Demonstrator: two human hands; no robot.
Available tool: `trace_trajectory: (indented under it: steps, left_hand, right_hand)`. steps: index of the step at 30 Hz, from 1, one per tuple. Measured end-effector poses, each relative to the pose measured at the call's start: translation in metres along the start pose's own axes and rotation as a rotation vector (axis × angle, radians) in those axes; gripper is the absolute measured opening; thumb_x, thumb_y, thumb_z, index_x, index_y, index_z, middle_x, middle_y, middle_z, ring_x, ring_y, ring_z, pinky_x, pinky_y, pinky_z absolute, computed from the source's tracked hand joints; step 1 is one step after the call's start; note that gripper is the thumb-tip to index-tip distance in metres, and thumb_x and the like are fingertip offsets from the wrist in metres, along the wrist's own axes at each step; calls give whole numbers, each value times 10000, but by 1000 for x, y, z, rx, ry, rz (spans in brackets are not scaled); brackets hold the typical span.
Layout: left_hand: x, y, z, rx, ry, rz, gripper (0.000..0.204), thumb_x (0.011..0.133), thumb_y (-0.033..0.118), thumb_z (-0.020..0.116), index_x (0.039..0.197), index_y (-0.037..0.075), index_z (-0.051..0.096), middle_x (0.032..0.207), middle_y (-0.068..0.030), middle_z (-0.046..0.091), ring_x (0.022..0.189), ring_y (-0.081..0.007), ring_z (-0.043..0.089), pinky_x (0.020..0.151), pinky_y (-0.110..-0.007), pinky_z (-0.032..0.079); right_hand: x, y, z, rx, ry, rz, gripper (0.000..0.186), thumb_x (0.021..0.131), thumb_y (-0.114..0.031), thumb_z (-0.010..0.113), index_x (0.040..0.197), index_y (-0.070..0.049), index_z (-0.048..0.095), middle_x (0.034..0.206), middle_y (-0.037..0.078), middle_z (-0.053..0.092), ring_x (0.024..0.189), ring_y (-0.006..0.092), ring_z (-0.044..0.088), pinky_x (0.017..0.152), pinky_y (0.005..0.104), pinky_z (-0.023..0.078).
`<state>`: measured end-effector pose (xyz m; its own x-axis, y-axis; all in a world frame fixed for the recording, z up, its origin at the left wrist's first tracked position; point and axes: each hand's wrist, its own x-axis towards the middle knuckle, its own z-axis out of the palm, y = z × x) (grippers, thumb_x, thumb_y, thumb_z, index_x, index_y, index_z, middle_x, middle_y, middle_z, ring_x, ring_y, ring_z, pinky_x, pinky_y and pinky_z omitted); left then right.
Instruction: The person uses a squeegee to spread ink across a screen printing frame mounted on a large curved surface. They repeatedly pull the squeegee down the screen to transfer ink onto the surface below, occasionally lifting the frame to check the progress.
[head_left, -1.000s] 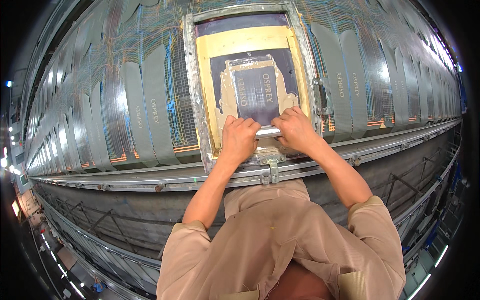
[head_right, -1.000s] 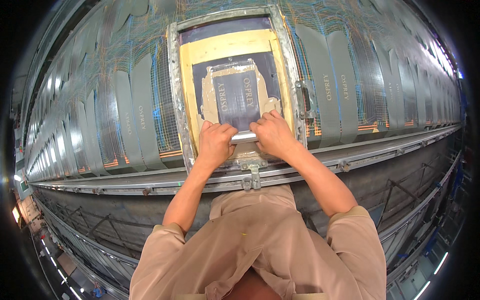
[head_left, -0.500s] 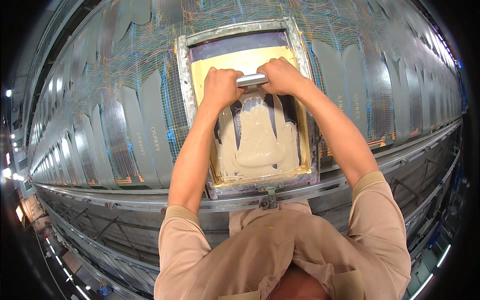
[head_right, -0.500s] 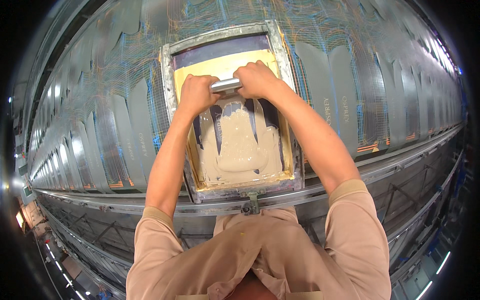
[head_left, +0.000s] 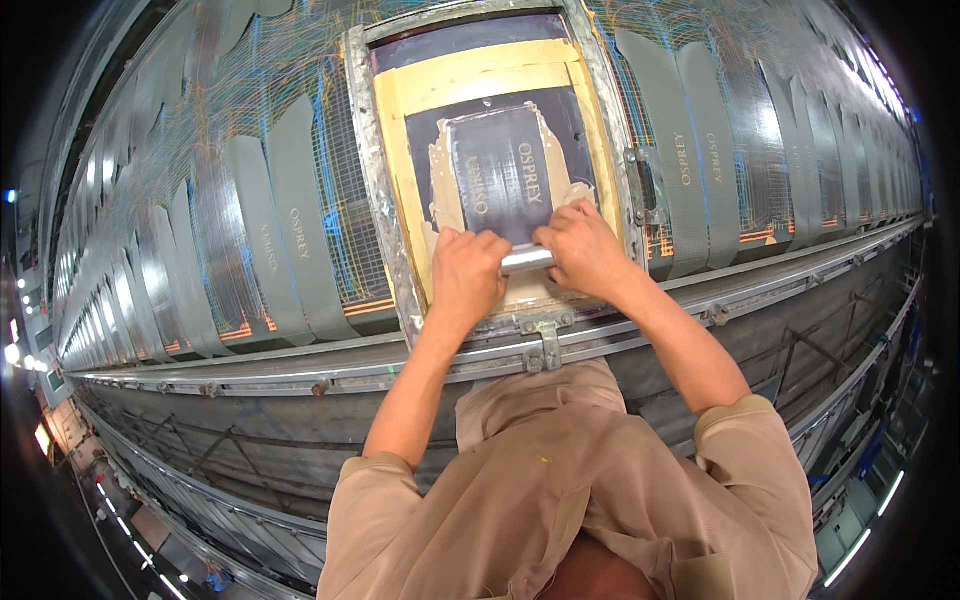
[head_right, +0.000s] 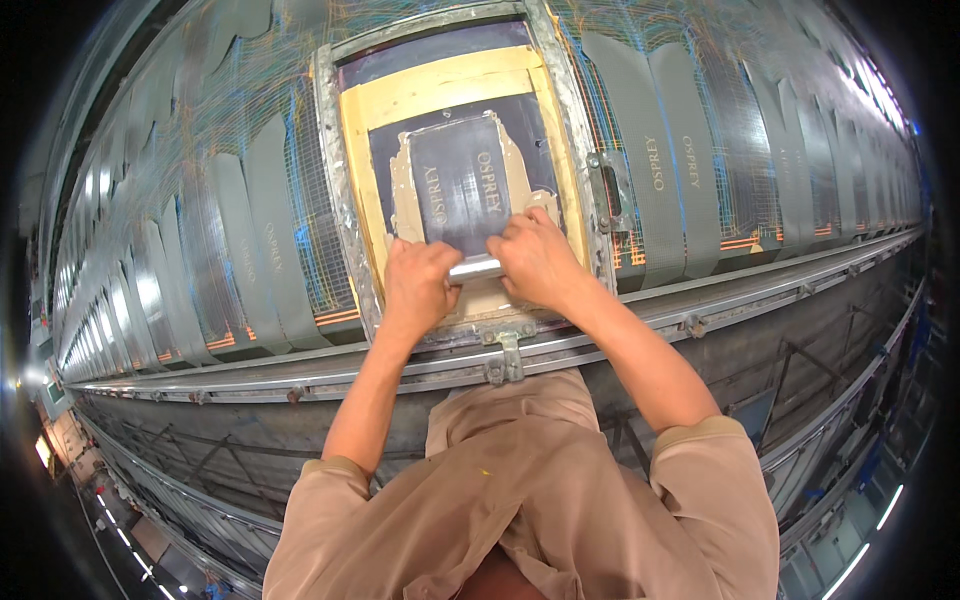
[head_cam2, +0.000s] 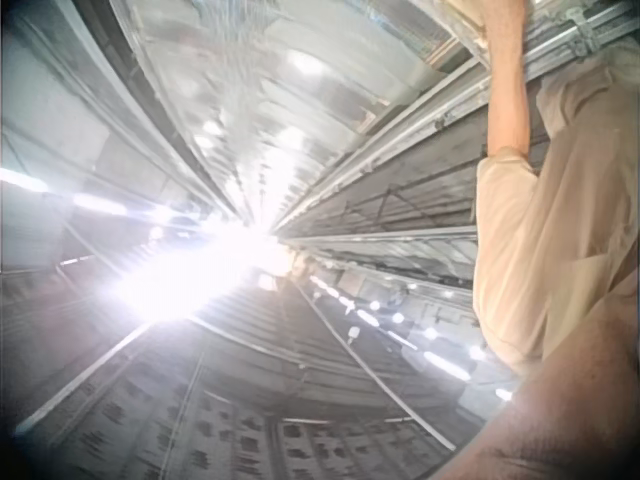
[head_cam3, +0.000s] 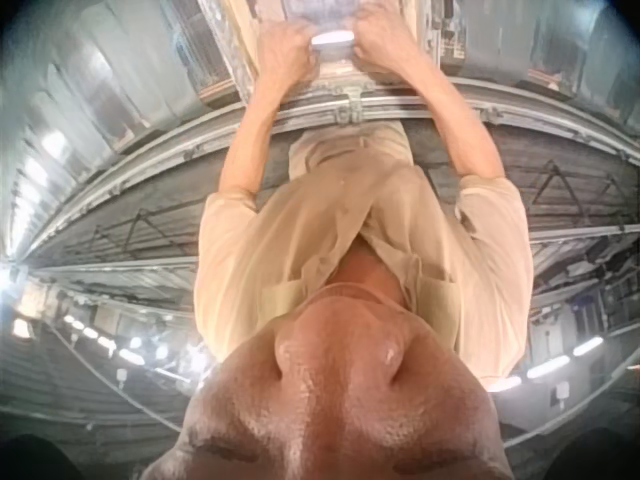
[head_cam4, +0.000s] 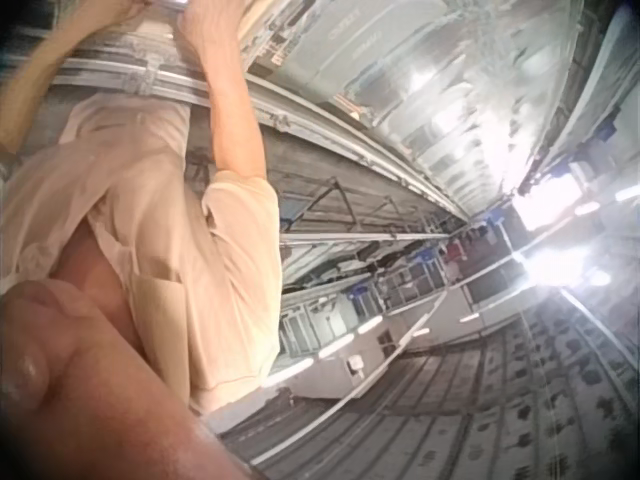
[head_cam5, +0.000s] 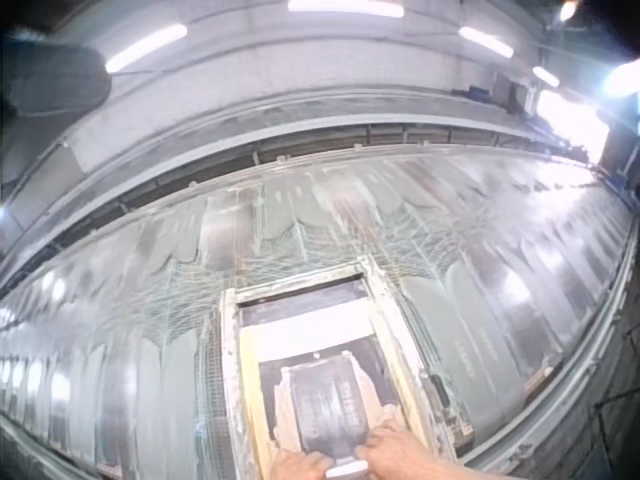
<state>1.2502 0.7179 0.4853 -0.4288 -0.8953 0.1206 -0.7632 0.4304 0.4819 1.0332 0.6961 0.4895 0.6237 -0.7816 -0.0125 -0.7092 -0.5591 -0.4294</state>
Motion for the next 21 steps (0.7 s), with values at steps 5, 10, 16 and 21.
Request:
trace_trajectory:
  steps: [5, 10, 16, 21]
  left_hand:
    - [-6, 5, -6, 40, -31, 10, 166, 657, 97, 801, 806, 119, 728, 780, -56, 698, 745, -258, 650, 737, -398, 406]
    - [61, -36, -20, 87, 55, 58, 160, 672, 136, 818, 814, 112, 749, 746, -75, 704, 702, -302, 652, 717, -409, 421]
    - [149, -86, -24, 145, -3, -10, 246, 667, 214, 877, 880, 122, 794, 737, -106, 719, 708, -319, 680, 768, -419, 487]
    - [158, -95, -20, 82, -8, -42, 264, 650, 187, 871, 898, 128, 804, 743, -100, 720, 711, -315, 681, 769, -416, 493]
  right_hand:
    - [-8, -2, 0, 2, -2, -3, 232, 649, -145, 810, 840, -69, 702, 815, 115, 695, 934, 312, 652, 895, 426, 464]
    - [57, 34, -25, -51, 69, -18, 212, 668, -149, 800, 857, -80, 731, 818, 127, 702, 927, 336, 648, 869, 453, 486]
    - [147, 87, -55, -29, -159, 103, 195, 704, -171, 778, 878, -87, 747, 822, 177, 736, 866, 370, 711, 843, 475, 526]
    - [156, 101, -40, 38, -53, 70, 143, 715, -137, 735, 834, -58, 733, 768, 205, 706, 777, 411, 689, 774, 491, 544]
